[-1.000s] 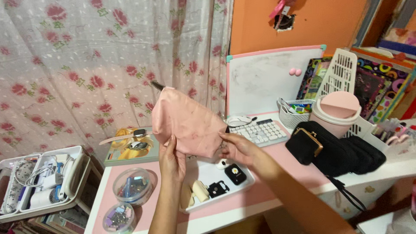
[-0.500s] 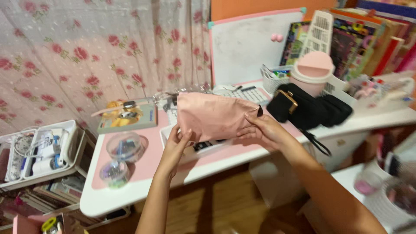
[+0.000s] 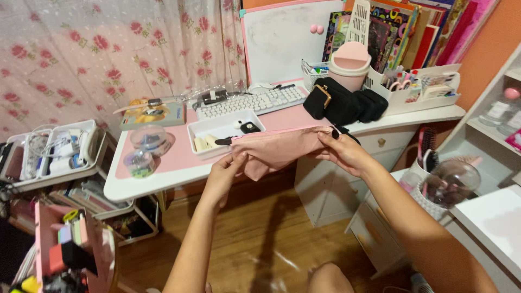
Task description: The person organizes a cluttered vanity desk in a bedroom. They sort cosmetics and small items into a pull-out drawer, arrange a tray with a phone and accessories on the desktop, handle a cable, fold a pink pouch, and stack black pouches together on the desk.
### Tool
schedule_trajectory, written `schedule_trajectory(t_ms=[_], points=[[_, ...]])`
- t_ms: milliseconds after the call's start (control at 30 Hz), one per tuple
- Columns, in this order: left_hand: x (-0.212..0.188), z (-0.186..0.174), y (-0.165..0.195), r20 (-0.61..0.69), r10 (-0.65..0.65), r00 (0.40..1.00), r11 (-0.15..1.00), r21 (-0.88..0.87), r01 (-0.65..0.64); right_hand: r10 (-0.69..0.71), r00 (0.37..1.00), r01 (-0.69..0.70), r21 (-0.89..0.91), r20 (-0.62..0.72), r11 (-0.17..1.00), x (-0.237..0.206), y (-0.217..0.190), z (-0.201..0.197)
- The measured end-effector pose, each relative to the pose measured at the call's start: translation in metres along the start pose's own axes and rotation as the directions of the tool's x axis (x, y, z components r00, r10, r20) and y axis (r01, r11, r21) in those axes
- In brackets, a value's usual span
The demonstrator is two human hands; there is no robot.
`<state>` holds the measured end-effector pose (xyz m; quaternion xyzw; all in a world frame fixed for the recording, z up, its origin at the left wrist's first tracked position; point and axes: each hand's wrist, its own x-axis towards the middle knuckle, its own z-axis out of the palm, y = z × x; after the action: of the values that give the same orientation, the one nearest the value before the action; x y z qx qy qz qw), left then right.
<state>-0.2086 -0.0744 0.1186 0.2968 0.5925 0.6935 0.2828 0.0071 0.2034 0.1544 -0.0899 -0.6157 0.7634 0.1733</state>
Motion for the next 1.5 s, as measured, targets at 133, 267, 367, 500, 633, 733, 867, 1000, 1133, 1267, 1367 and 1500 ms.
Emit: schedule_trajectory(t_ms=[133,267,367,500,633,733,867,1000,1133,1267,1367,1500], points=[[-0.025,0.016,-0.009,-0.015,-0.101,0.995,0.979,-0.180,0.096,-0.036,0.999,0.036,0.069,0.003,0.997,-0.017,0.013,-0.014],[-0.051,0.029,-0.018,0.029,-0.267,0.963,0.931,-0.249,0.266,-0.054,0.997,0.057,0.039,-0.062,0.998,-0.033,0.032,-0.022],[-0.070,0.045,-0.030,0.092,-0.350,0.932,0.863,-0.355,0.359,-0.009,0.994,0.010,0.011,-0.109,1.000,-0.050,0.047,-0.024],[-0.078,0.070,-0.055,0.000,-0.227,0.974,0.876,-0.437,0.204,0.004,0.997,-0.003,0.019,-0.077,1.000,-0.077,0.060,-0.029],[-0.077,0.095,-0.096,-0.140,-0.200,0.970,0.909,-0.396,0.131,-0.019,0.977,0.022,0.009,-0.213,1.000,-0.097,0.067,-0.043],[-0.065,0.117,-0.123,-0.208,-0.162,0.965,0.903,-0.425,0.060,-0.026,0.951,0.035,0.026,-0.308,0.999,-0.102,0.076,-0.060],[-0.052,0.135,-0.161,-0.216,-0.092,0.972,0.880,-0.474,-0.022,-0.020,0.900,0.074,0.107,-0.435,0.991,-0.112,0.110,-0.083],[-0.047,0.152,-0.193,-0.121,-0.257,0.959,0.864,-0.473,0.171,-0.081,0.868,0.184,0.166,-0.490,0.969,-0.118,0.142,-0.112],[-0.055,0.169,-0.229,0.079,-0.401,0.912,0.779,-0.495,0.385,-0.010,0.867,0.098,0.150,-0.498,0.984,-0.136,0.181,-0.137],[-0.053,0.173,-0.266,0.163,-0.492,0.855,0.722,-0.473,0.506,0.106,0.868,-0.001,0.211,-0.486,0.977,-0.143,0.223,-0.153],[-0.049,0.175,-0.302,0.121,-0.589,0.799,0.661,-0.497,0.563,0.285,0.816,-0.128,0.323,-0.504,0.938,-0.159,0.263,-0.160],[-0.052,0.164,-0.351,0.010,-0.655,0.756,0.648,-0.507,0.569,0.609,0.578,-0.222,0.613,-0.544,0.758,-0.174,0.326,-0.171]])
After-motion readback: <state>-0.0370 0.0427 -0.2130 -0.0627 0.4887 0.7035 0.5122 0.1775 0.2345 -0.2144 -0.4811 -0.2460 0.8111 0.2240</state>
